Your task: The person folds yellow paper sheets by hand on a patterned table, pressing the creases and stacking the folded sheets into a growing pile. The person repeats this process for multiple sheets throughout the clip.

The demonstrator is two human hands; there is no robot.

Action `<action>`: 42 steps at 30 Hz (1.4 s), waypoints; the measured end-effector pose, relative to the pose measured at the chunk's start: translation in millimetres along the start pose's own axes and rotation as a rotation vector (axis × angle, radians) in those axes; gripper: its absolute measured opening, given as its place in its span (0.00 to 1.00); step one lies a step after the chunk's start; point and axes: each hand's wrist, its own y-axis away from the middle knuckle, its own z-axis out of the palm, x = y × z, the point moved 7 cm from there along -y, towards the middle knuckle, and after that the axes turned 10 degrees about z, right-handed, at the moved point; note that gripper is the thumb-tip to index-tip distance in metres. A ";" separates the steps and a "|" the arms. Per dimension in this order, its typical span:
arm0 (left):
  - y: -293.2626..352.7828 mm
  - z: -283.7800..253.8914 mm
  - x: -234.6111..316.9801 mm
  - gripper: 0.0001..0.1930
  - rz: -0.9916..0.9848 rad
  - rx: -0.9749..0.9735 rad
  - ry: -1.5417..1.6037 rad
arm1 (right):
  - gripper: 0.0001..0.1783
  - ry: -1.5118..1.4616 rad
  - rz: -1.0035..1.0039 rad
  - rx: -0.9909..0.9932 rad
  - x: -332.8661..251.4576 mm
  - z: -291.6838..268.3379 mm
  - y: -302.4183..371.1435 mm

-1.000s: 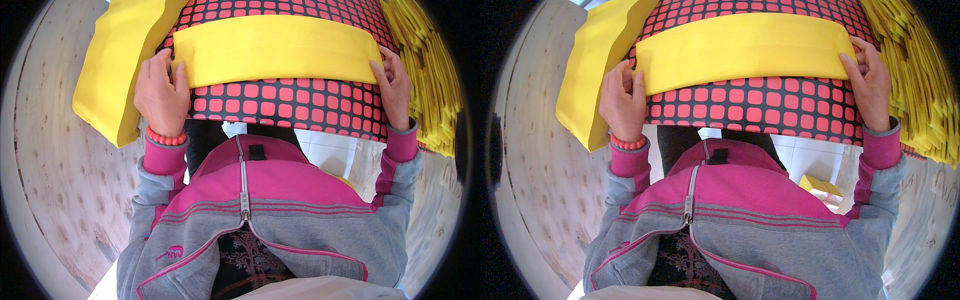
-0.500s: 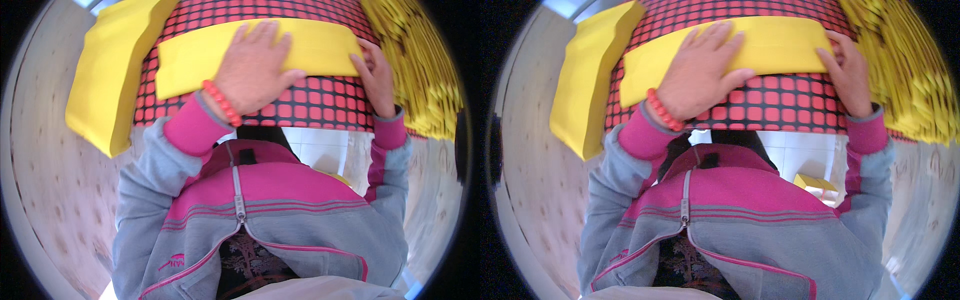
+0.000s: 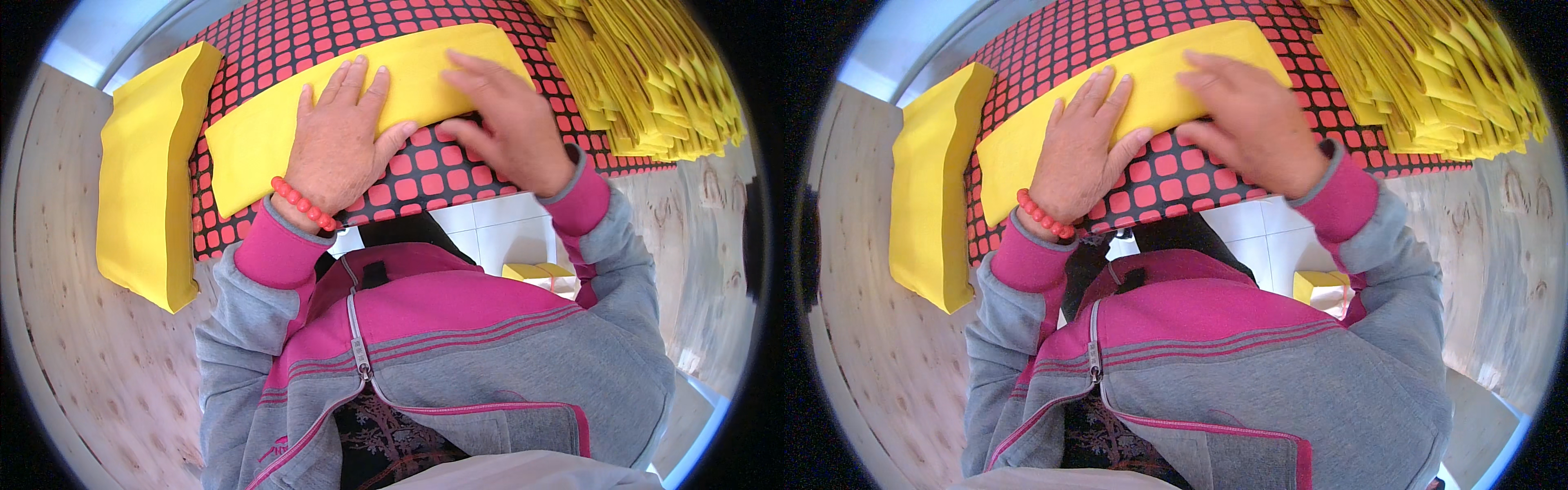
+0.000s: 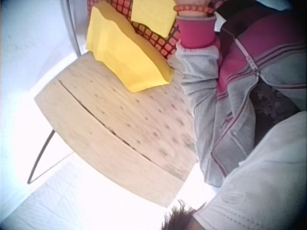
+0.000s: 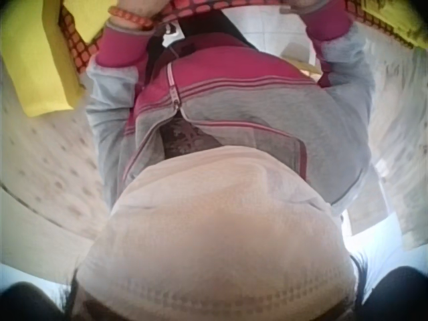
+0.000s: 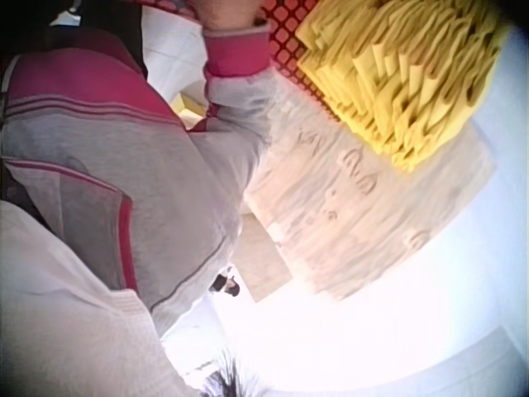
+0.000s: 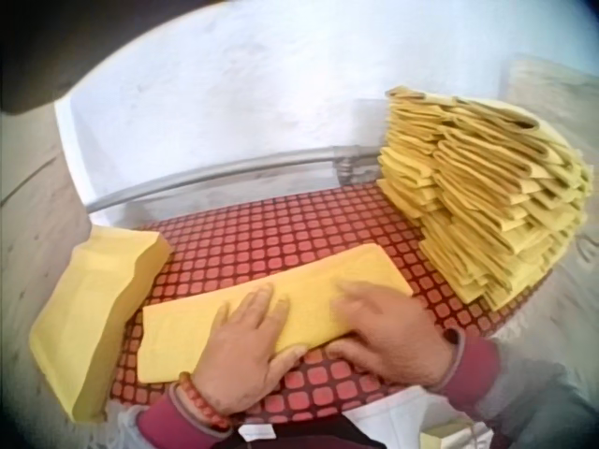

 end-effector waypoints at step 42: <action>59.4 -38.9 2.8 0.18 -0.100 0.124 0.052 | 0.28 -0.041 -0.052 -0.285 13.1 46.6 -32.2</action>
